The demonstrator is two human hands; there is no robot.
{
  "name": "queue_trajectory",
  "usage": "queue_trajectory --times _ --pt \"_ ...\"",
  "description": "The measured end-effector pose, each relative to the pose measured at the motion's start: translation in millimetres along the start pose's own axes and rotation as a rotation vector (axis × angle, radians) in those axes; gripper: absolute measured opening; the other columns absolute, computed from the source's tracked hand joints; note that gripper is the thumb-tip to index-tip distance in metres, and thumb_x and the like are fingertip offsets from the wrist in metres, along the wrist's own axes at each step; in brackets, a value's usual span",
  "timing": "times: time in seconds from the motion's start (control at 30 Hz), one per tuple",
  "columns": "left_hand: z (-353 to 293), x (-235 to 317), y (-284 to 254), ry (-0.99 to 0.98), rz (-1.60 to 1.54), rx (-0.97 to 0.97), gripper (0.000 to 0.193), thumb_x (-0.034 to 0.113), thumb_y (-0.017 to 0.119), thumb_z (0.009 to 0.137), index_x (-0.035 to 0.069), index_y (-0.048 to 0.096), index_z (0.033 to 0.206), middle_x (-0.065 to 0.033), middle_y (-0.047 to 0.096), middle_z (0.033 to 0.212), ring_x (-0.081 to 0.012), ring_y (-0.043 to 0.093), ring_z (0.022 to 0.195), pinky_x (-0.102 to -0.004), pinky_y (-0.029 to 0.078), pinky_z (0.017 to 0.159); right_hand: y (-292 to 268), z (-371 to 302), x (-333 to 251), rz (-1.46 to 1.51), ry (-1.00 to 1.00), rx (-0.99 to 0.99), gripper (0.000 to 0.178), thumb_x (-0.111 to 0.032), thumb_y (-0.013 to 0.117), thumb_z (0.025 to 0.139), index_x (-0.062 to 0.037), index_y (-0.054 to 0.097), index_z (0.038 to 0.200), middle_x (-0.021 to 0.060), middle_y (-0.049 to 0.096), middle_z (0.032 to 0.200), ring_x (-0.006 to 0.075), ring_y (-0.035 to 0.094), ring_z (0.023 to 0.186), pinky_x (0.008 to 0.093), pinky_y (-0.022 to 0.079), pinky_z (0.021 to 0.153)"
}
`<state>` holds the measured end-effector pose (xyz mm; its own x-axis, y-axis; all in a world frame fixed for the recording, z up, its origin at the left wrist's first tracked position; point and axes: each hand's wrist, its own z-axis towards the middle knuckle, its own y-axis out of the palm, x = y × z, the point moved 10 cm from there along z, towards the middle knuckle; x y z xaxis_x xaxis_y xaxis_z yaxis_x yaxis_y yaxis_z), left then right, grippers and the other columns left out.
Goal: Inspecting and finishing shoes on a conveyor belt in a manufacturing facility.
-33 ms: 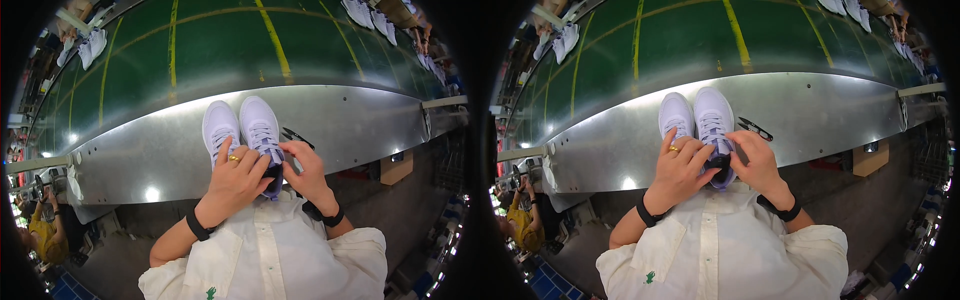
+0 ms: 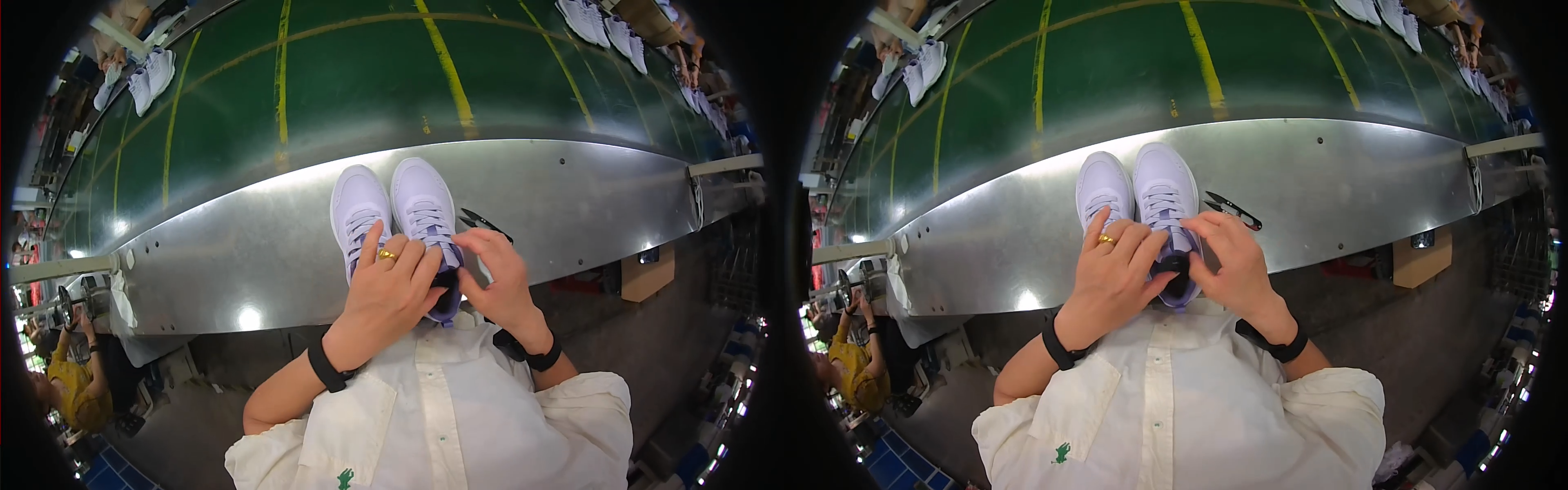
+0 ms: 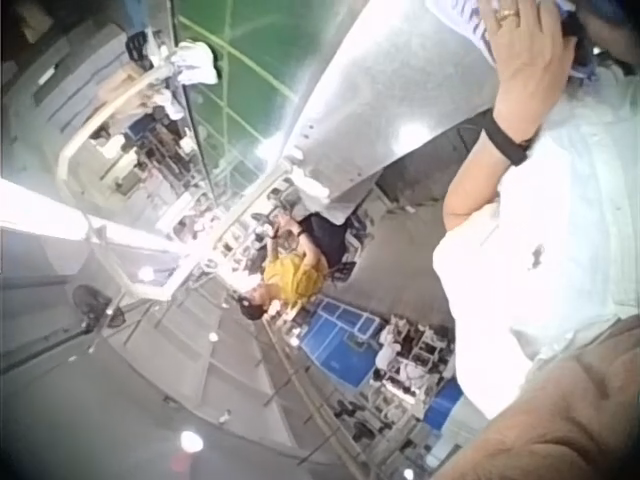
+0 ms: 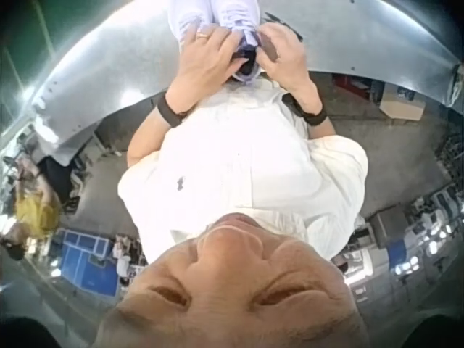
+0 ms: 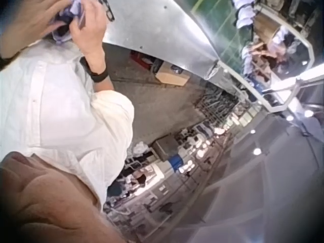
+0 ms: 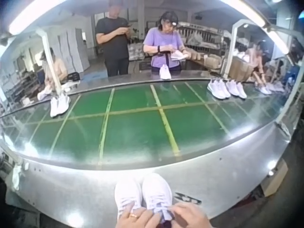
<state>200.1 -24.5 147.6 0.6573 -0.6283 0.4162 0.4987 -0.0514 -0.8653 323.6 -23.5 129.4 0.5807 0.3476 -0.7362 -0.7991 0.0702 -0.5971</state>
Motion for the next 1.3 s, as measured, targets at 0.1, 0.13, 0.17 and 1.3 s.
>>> queue_trajectory --times 0.1,0.13,0.17,1.3 --pt "5.6 -6.6 15.7 -0.056 0.096 -0.06 0.065 0.023 0.078 0.066 0.002 0.05 0.121 -0.0127 0.057 0.113 -0.0275 0.055 0.107 -0.0474 0.035 0.102 9.5 6.1 -28.4 -0.074 -0.122 -0.099 0.041 0.002 0.064 0.066 -0.008 0.064 0.106 0.0093 0.058 0.099 0.0262 0.058 0.087 0.0347 0.048 0.076" --pt "4.8 -14.8 18.9 -0.101 0.138 -0.058 0.07 0.022 0.078 0.065 0.0 0.047 0.123 -0.0148 0.056 0.118 -0.0282 0.055 0.109 -0.0461 0.036 0.101 13.4 12.2 -39.8 -0.138 -0.219 -0.069 0.036 -0.001 0.064 0.065 -0.0081 0.065 0.099 0.0084 0.057 0.092 0.0249 0.057 0.082 0.034 0.046 0.071" --pt "4.4 -17.6 20.7 -0.095 0.137 -0.064 0.07 0.022 0.078 0.065 0.0 0.047 0.123 -0.0148 0.056 0.118 -0.0282 0.055 0.109 -0.0461 0.036 0.101 16.3 16.3 -37.2 -0.139 -0.212 -0.064 0.036 -0.001 0.064 0.065 -0.0081 0.065 0.099 0.0084 0.057 0.092 0.0249 0.057 0.082 0.034 0.046 0.071" --pt "-1.7 -20.3 26.7 -0.124 0.156 0.064 0.052 0.013 0.068 0.061 -0.004 0.059 0.109 -0.0179 0.063 0.108 -0.031 0.058 0.107 -0.0488 0.036 0.103 4.7 -13.7 -17.4 -0.022 -0.069 0.129 0.048 0.004 0.07 0.063 -0.0089 0.066 0.109 0.011 0.057 0.108 0.0239 0.058 0.091 0.0322 0.051 0.076"
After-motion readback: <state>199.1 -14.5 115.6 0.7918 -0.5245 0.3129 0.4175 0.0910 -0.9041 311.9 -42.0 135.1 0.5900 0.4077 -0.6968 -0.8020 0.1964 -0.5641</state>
